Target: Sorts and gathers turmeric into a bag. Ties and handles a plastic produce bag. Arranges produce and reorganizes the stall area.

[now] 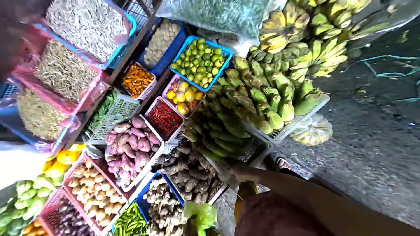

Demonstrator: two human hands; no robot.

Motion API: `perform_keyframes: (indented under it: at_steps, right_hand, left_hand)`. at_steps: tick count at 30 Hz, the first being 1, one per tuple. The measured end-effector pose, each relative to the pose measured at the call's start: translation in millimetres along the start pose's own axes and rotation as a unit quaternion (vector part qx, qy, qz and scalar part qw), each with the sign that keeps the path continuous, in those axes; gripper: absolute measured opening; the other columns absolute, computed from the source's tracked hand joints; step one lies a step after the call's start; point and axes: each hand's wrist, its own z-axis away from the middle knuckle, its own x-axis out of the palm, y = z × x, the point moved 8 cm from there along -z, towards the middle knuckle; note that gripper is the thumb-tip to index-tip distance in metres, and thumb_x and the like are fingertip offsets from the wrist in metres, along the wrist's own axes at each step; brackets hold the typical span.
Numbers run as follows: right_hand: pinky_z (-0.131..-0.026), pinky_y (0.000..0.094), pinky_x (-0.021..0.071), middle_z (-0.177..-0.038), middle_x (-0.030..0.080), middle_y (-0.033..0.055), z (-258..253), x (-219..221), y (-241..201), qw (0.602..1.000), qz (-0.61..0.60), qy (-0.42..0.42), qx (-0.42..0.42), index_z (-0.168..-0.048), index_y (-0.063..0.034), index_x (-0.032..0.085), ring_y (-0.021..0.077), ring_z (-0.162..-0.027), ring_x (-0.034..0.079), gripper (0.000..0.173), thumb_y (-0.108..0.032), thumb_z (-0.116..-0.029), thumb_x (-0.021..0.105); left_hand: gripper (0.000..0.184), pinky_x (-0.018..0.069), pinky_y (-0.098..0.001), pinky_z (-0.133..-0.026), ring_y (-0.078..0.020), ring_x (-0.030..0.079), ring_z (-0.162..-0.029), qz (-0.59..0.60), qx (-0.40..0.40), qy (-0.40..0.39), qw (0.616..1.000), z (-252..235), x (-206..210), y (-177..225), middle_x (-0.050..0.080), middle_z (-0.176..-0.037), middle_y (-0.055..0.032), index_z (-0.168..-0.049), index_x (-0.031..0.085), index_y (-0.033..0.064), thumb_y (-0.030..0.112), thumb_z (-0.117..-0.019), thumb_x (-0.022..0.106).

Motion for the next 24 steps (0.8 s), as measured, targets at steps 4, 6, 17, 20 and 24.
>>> perform_keyframes:
  at_steps: [4, 6, 17, 20, 24]
  right_hand:
    - [-0.107, 0.063, 0.0431, -0.122, 0.067, 0.0281, 34.3, -23.3, -24.3, 0.988, -0.098, 0.096, -0.076, -0.123, 0.0036, 0.068, 0.0447, -0.12, 0.062, 0.035, -0.024, -0.1037, 0.058]
    - [-0.101, 0.0625, 0.0473, -0.112, 0.07, 0.0279, 65.0, -45.4, -33.0, 0.967, -0.15, 0.175, -0.11, -0.115, 0.0056, 0.071, 0.0439, -0.109, 0.066, 0.034, -0.024, -0.1014, 0.061]
    - [-0.087, 0.0339, 0.0526, -0.103, 0.069, 0.0123, 288.3, -119.7, -58.4, 0.879, -0.304, 0.353, -0.1, -0.117, 0.003, 0.068, 0.0126, -0.09, 0.063, 0.026, -0.018, -0.1026, 0.061]
    - [-0.068, 0.0201, 0.0482, -0.082, 0.061, -0.003, 335.4, -127.6, -38.8, 0.801, -0.404, 0.434, -0.08, -0.106, -0.0022, 0.068, -0.0001, -0.069, 0.054, 0.014, -0.013, -0.1026, 0.06]
    - [-0.06, 0.017, 0.0464, -0.069, 0.057, -0.0074, 398.9, -128.7, -17.2, 0.72, -0.457, 0.516, -0.084, -0.092, -0.0071, 0.067, -0.0008, -0.059, 0.051, 0.016, -0.011, -0.1045, 0.057]
  left_hand:
    - [0.047, 0.04, -0.0583, -0.112, -0.0446, 0.053, -0.131, 0.115, -0.08, 0.034, 0.99, 15.7, 10.0, 28.4, 0.057, -0.137, -0.0338, -0.138, 0.054, -0.0111, 0.026, -0.1118, 0.039]
    - [0.055, 0.0432, -0.0576, -0.109, -0.0411, 0.057, -0.126, 0.195, -0.067, 0.073, 0.976, 18.8, 10.6, 43.5, 0.06, -0.134, -0.0308, -0.138, 0.056, -0.0071, 0.038, -0.1113, 0.039]
    - [0.024, 0.0552, -0.0441, -0.096, -0.0248, 0.071, -0.101, 0.029, 0.387, -0.111, 0.915, 60.9, 29.8, 283.0, 0.074, -0.109, -0.0179, -0.117, 0.071, -0.0038, 0.008, -0.0977, 0.062]
    - [0.027, 0.0556, -0.0366, -0.08, -0.0173, 0.065, -0.084, 0.033, 0.405, -0.188, 0.894, 73.8, 49.8, 321.8, 0.07, -0.098, -0.0148, -0.112, 0.069, -0.0057, 0.018, -0.1031, 0.059]
    - [0.032, 0.05, -0.0439, -0.104, -0.0293, 0.064, -0.118, 0.01, 0.564, -0.178, 0.806, 105.8, 64.0, 393.4, 0.067, -0.122, -0.0222, -0.109, 0.07, -0.009, 0.02, -0.0964, 0.068]
